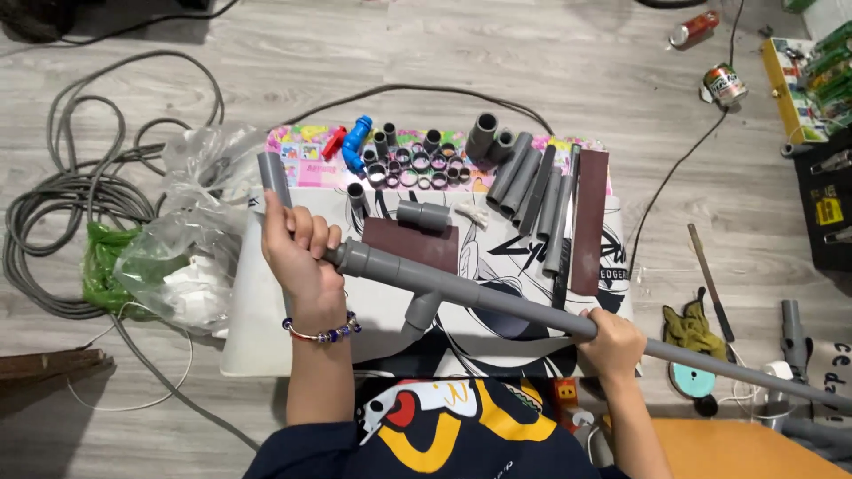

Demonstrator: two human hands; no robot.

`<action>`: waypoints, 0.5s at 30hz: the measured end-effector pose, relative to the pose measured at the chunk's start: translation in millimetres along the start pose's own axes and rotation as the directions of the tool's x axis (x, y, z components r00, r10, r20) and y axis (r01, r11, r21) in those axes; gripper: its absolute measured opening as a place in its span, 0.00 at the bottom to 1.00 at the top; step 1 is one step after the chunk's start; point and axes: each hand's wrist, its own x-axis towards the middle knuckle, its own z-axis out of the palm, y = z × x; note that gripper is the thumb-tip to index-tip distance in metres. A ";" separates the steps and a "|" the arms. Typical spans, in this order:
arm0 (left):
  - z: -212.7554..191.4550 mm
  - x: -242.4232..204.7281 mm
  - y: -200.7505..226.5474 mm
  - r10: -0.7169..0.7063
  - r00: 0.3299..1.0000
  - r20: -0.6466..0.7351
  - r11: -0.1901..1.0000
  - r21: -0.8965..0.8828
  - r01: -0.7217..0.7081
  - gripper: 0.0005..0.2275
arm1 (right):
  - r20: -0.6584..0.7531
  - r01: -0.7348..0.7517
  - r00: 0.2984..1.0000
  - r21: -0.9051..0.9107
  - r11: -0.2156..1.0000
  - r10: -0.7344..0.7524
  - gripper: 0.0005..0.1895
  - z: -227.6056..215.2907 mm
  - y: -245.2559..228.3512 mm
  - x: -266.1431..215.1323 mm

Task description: Polishing the ends of PVC pipes with sandpaper and then assembling them into a structure.

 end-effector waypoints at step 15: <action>0.6 -11.5 -5.5 -0.072 0.997 -0.003 0.993 -0.089 0.071 0.17 | 0.073 0.044 0.996 0.139 0.989 -0.055 0.11 2.2 12.3 3.2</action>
